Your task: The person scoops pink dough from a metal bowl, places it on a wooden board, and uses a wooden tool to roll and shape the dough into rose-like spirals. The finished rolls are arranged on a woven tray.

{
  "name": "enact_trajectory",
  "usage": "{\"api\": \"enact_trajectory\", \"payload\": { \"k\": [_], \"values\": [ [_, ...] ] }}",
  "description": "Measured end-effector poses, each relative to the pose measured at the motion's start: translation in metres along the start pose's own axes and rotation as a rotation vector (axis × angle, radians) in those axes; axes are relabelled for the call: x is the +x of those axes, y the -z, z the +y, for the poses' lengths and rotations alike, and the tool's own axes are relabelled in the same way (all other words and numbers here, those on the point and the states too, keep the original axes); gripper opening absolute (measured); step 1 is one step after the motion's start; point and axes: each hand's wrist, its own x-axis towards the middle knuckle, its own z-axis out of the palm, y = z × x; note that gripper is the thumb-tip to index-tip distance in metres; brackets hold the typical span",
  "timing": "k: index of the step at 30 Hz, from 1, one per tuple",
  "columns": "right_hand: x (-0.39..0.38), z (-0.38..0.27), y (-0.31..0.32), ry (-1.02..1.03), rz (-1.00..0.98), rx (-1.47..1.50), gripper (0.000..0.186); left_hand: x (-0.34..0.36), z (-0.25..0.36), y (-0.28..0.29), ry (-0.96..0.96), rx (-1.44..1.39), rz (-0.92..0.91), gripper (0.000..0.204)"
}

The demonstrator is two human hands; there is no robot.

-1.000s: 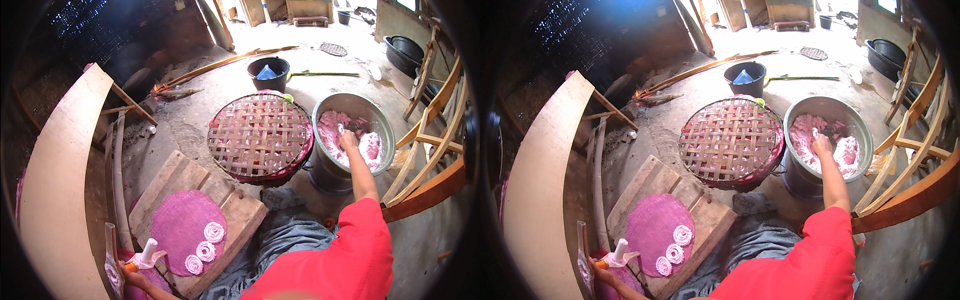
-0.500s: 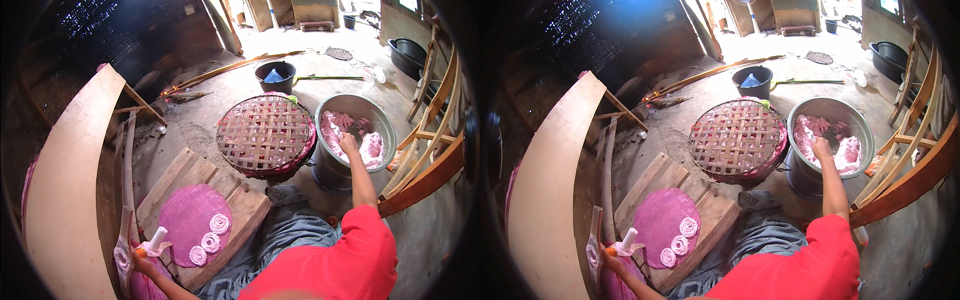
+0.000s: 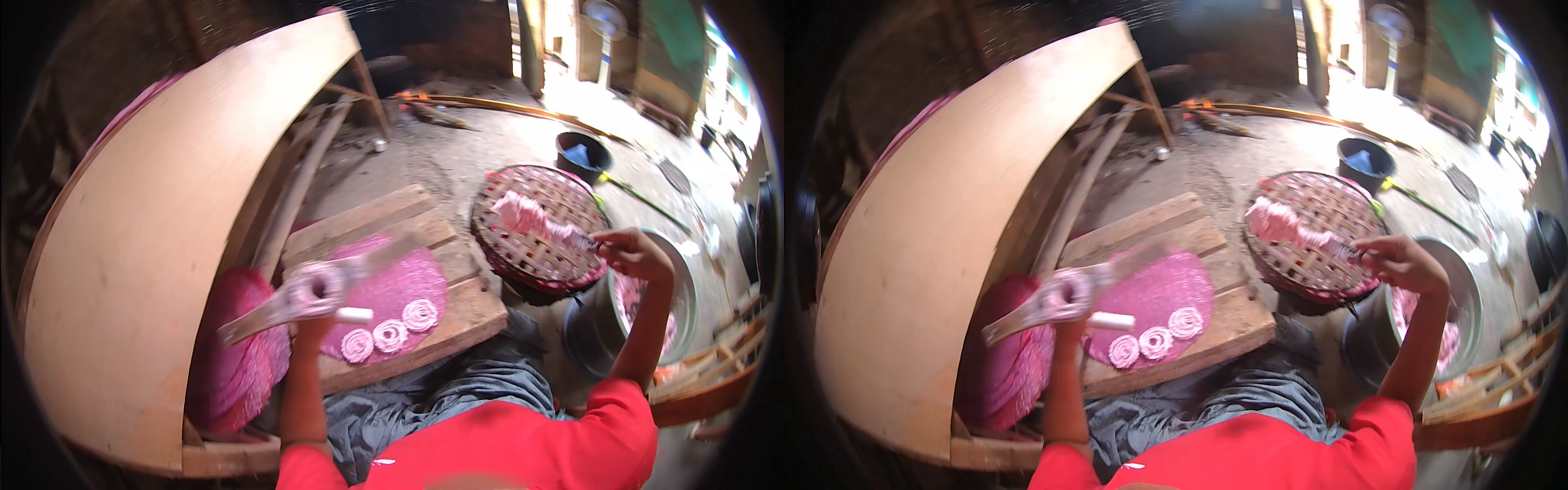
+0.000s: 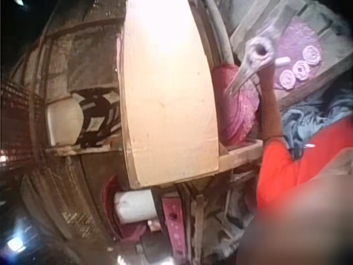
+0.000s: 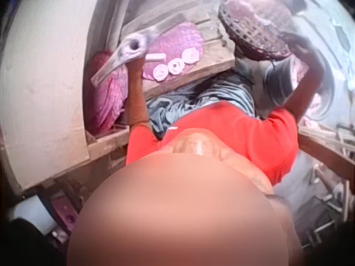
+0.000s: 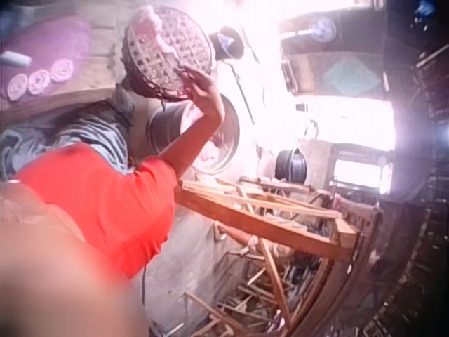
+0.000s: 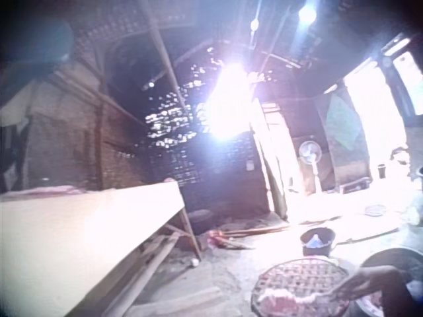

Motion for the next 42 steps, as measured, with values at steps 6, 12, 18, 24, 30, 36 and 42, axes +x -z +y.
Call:
{"api": "enact_trajectory", "payload": {
  "k": [6,12,18,24,30,36,42],
  "values": [
    [0.079,-0.036,-0.087,0.053,-0.763,0.286,0.034,0.030,0.068,0.022,-0.223,0.014,-0.102,0.026],
    [0.116,-0.090,-0.136,0.141,-0.717,-0.591,0.035,0.008,0.078,0.050,-0.187,0.157,-0.112,0.034],
    [0.098,-0.120,-0.211,1.455,0.089,-1.389,0.035,-0.013,0.083,0.054,0.083,0.346,-0.086,0.050],
    [0.059,-0.089,-0.270,1.469,0.039,-1.306,0.043,-0.041,0.083,0.073,0.122,0.436,-0.109,0.053],
    [0.034,-0.133,-0.229,1.316,0.052,-1.345,0.045,-0.049,0.050,0.090,-0.001,0.643,0.045,0.040],
    [0.044,-0.143,-0.223,1.440,0.166,-1.370,0.040,-0.033,0.062,0.085,0.100,0.652,0.089,0.038],
    [0.055,-0.125,-0.258,1.559,0.097,-1.356,0.035,-0.031,0.085,0.071,0.049,0.480,0.000,0.051]
  ]
}}
